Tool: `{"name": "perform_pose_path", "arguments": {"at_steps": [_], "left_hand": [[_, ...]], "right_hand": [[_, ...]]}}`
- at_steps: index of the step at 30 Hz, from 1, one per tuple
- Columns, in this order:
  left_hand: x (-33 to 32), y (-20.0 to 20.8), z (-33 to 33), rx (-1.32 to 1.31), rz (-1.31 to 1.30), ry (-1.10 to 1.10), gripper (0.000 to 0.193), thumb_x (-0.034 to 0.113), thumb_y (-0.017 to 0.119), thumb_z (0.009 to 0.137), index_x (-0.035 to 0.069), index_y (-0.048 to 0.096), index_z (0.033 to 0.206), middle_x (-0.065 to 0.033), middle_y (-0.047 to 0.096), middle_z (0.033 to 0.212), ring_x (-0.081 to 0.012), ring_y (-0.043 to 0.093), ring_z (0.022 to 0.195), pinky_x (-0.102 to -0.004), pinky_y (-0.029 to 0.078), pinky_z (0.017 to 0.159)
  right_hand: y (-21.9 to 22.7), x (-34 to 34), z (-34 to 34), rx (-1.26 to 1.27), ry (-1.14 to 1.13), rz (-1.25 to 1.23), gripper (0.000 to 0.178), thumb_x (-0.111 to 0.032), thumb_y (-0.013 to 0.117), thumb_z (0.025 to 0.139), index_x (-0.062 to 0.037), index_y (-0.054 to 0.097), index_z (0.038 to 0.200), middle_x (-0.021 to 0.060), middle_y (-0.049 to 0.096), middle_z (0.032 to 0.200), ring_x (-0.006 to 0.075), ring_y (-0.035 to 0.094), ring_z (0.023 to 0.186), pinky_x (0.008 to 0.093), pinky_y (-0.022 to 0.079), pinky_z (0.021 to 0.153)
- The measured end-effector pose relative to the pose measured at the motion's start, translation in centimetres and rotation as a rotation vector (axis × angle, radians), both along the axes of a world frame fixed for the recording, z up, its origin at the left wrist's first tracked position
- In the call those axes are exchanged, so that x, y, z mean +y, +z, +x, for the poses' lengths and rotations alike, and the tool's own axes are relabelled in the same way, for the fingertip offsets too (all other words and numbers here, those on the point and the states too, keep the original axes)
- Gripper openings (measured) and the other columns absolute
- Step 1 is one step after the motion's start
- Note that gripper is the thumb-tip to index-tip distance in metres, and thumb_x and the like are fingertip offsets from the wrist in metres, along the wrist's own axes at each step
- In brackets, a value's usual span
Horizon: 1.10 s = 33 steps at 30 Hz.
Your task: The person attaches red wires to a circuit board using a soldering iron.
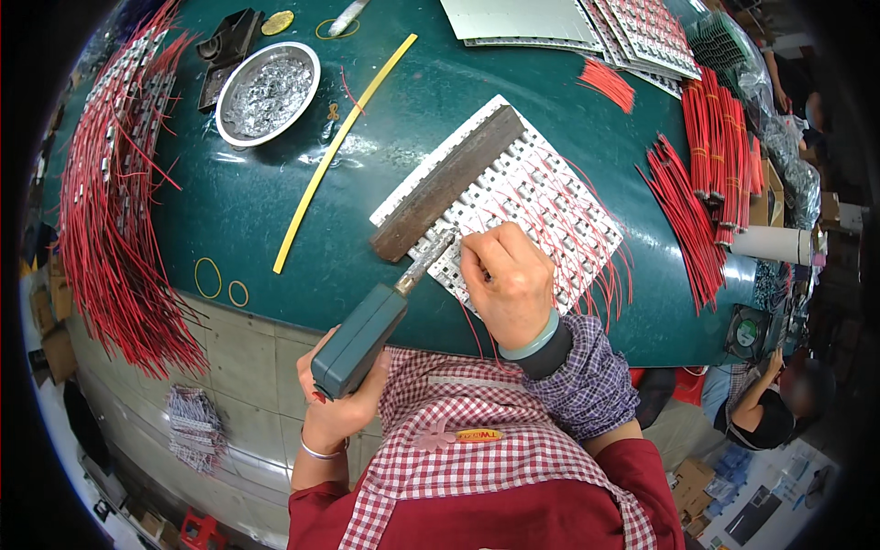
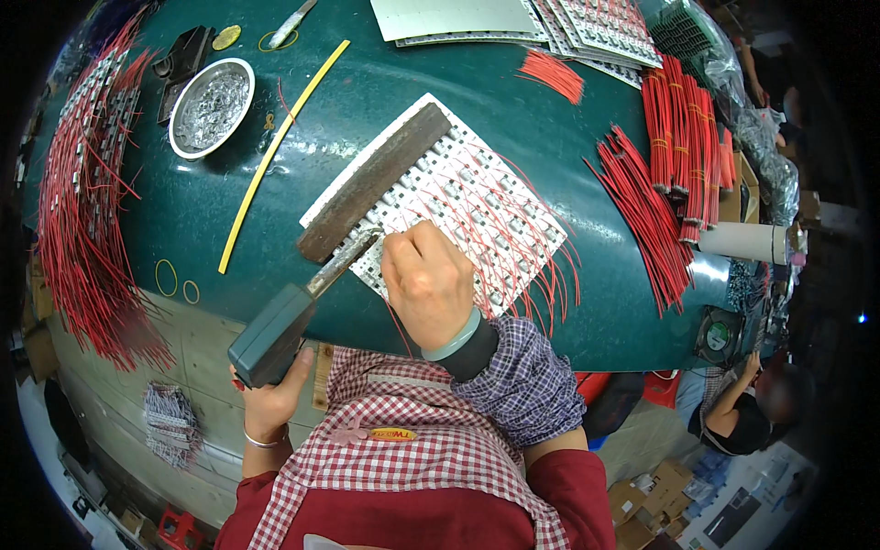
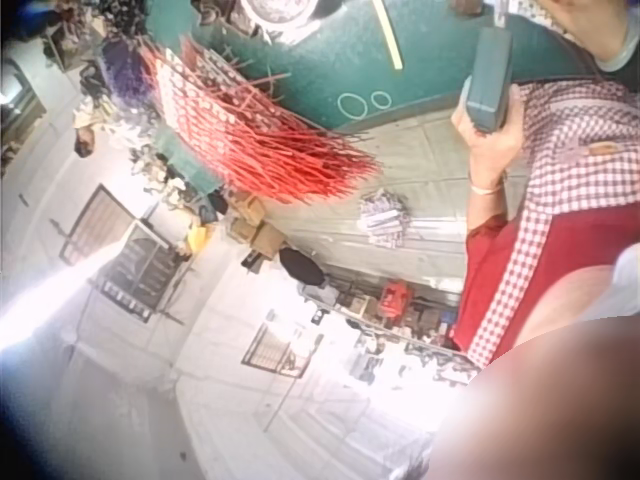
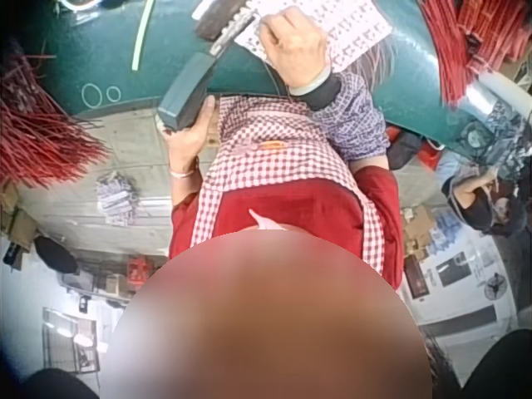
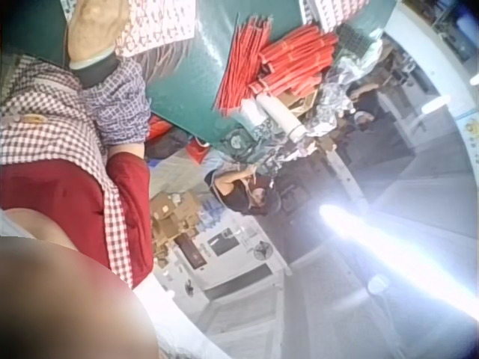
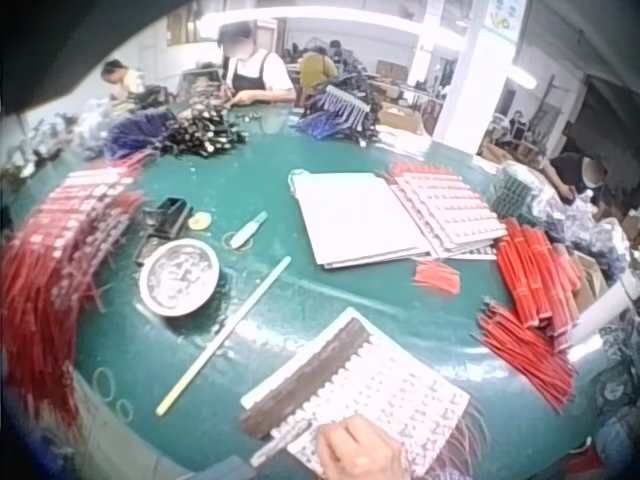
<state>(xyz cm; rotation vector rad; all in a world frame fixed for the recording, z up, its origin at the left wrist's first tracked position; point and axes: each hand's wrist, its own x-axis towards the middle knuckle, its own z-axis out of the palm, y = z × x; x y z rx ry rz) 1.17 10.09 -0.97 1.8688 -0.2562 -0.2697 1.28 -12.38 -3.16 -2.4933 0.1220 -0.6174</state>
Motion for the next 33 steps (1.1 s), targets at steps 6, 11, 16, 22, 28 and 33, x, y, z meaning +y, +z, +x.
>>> {"name": "perform_pose_path", "arguments": {"at_steps": [6,11,16,22,28,33], "left_hand": [[0.0,0.2,0.2,0.029,-0.009,-0.003,0.017,-0.005,0.072,0.071,-0.005,0.069,0.088,-0.0131,0.069,0.081,-0.0219,0.067,0.068,-0.0296,0.052,0.063],[0.3,-0.2,-0.1,0.009,-0.004,0.016,0.015,-0.003,0.074,0.073,-0.005,0.070,0.088,-0.0130,0.069,0.081,-0.0198,0.067,0.064,-0.0281,0.051,0.059],[2.0,-2.0,-1.7,0.133,-0.109,0.051,0.024,-0.006,0.070,0.079,-0.005,0.066,0.102,-0.0095,0.068,0.088,-0.0132,0.061,0.064,-0.0258,0.047,0.055],[1.6,-1.8,-1.4,0.090,-0.195,0.056,0.036,-0.011,0.065,0.082,-0.005,0.061,0.118,-0.0094,0.065,0.102,-0.0088,0.053,0.060,-0.0239,0.042,0.050],[1.3,-1.5,-1.3,0.089,-0.200,0.165,0.041,-0.012,0.065,0.080,-0.006,0.060,0.121,-0.0123,0.066,0.106,-0.0083,0.051,0.058,-0.0226,0.040,0.048],[0.9,-0.6,-1.2,0.151,-0.253,0.221,0.047,-0.007,0.070,0.082,-0.007,0.058,0.127,-0.0168,0.066,0.119,-0.0220,0.066,0.101,-0.0308,0.053,0.087]], "right_hand": [[0.0,0.0,0.1,0.002,-0.001,-0.023,0.016,0.007,0.071,0.071,-0.0029,0.066,0.081,0.0095,0.056,0.075,0.0246,0.060,0.061,0.0355,0.048,0.053],[0.0,0.1,0.1,0.005,-0.007,-0.029,0.016,0.007,0.071,0.071,-0.0030,0.065,0.081,0.0096,0.056,0.075,0.0248,0.060,0.061,0.0357,0.048,0.053],[0.0,0.1,0.1,-0.002,-0.004,-0.029,0.016,0.007,0.071,0.071,-0.0030,0.065,0.081,0.0095,0.056,0.075,0.0245,0.060,0.061,0.0354,0.048,0.053],[0.2,0.0,-0.2,0.033,-0.002,-0.022,0.015,0.007,0.071,0.072,-0.0030,0.065,0.082,0.0094,0.056,0.075,0.0248,0.060,0.064,0.0357,0.048,0.055],[1.5,-0.4,-1.1,0.082,0.231,-0.108,0.028,-0.005,0.074,0.076,-0.0047,0.068,0.103,0.0106,0.063,0.105,0.0289,0.060,0.105,0.0409,0.049,0.084],[0.9,-0.9,-2.0,0.151,0.282,-0.108,0.040,-0.006,0.073,0.075,-0.0063,0.067,0.114,0.0089,0.063,0.115,0.0290,0.056,0.118,0.0406,0.048,0.093]]}}
